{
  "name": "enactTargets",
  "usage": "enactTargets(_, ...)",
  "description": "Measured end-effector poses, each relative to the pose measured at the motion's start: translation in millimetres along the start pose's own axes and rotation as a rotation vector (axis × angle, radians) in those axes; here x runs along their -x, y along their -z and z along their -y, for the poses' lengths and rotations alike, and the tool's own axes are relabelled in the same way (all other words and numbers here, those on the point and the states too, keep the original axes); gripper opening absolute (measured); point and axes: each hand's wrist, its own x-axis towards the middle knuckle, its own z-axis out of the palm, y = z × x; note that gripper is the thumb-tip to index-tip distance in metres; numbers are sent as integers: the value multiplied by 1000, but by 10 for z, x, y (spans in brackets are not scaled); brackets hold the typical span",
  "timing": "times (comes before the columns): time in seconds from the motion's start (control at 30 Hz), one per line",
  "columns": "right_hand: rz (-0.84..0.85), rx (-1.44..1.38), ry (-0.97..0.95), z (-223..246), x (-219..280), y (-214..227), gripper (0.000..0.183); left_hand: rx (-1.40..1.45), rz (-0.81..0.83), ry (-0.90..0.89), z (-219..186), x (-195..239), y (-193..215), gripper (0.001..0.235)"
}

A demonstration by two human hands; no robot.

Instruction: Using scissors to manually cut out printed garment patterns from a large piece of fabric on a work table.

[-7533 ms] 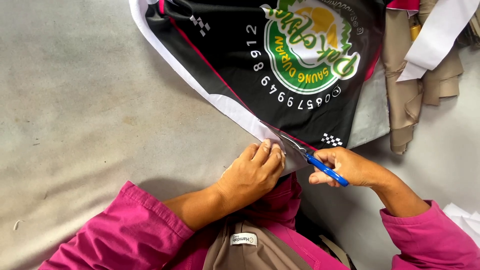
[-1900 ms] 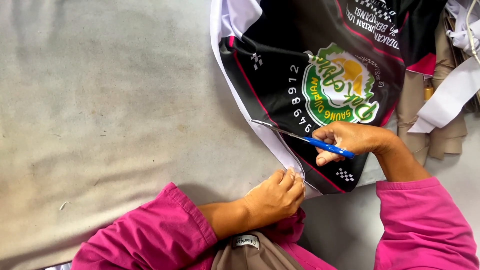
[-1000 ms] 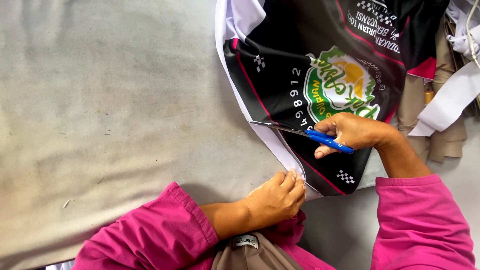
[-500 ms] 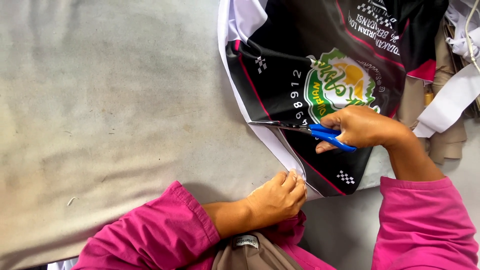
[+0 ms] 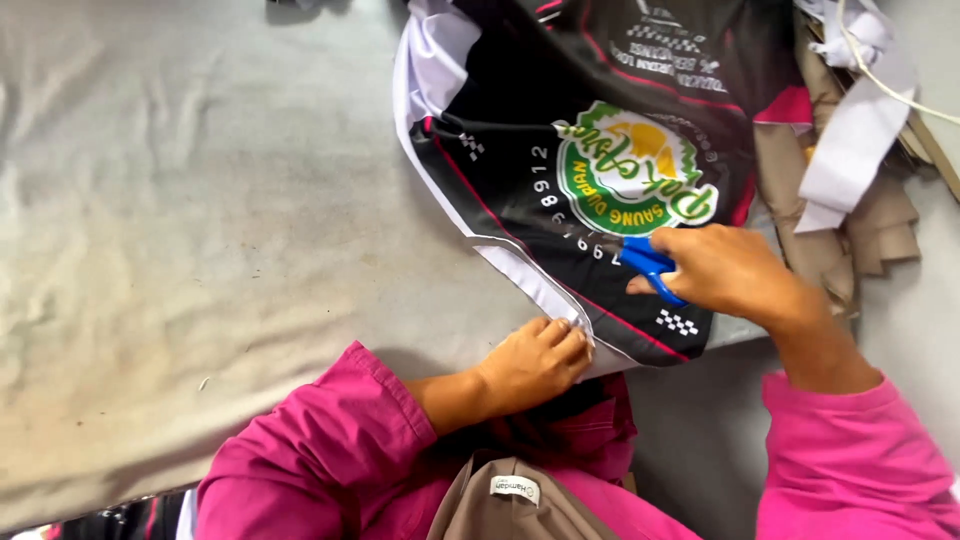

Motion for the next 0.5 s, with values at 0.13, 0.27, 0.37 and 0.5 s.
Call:
enactTargets(0.13, -201, -383, -126, -460, 205, -926, 46, 16, 51, -91, -67, -34, 26, 9)
enactTargets(0.27, -359, -702, -445, -779, 33, -2077, 56, 339, -15, -208, -166, -190, 89, 19)
enactTargets(0.37, -454, -835, -540, -658, 28, -2444, 52, 322, -283, -50, 153, -411, 287, 28)
enactTargets(0.5, -647, -964, -555, -458, -42, -2610, 36, 15, -540, 529, 978, -462, 498, 6)
